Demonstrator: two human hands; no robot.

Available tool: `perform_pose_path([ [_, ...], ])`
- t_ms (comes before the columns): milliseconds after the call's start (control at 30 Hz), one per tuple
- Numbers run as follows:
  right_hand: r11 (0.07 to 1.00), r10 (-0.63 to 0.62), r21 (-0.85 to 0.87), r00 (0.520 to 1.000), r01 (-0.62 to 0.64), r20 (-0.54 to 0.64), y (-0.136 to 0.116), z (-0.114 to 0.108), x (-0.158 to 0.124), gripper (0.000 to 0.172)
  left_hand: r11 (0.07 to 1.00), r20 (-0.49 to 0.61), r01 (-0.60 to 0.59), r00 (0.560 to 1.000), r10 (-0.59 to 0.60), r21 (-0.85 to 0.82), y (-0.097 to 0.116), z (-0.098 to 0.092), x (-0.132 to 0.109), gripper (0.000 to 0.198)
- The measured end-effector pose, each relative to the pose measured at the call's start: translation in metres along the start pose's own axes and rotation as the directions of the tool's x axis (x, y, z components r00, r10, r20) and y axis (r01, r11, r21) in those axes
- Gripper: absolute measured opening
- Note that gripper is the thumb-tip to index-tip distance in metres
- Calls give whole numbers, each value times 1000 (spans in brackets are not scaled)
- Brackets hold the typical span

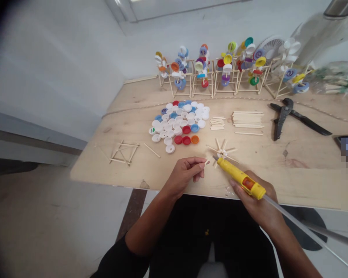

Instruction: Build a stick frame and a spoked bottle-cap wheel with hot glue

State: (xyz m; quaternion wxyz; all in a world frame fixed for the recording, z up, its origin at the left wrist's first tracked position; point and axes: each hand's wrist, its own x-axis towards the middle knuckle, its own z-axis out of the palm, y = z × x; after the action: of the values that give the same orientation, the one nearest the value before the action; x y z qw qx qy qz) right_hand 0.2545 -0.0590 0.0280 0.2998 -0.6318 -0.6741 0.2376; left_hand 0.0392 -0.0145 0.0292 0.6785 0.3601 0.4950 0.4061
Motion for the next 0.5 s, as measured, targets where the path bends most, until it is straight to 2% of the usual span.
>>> perform_pose_path([
  [167,1000,-14,-28,999,15,31,-4,0,2,23,1000,-6,-16,1000,16,11,-1,1,0,29],
  [300,999,-15,-42,1000,14,-6,0,0,6,22,1000,-10,-23,1000,22,-2,0,1,-2,27],
  [500,998,1,60,1000,-2,20,-10,-3,4,23,1000,-4,-23,1000,23,-7,0,1,-1,24],
])
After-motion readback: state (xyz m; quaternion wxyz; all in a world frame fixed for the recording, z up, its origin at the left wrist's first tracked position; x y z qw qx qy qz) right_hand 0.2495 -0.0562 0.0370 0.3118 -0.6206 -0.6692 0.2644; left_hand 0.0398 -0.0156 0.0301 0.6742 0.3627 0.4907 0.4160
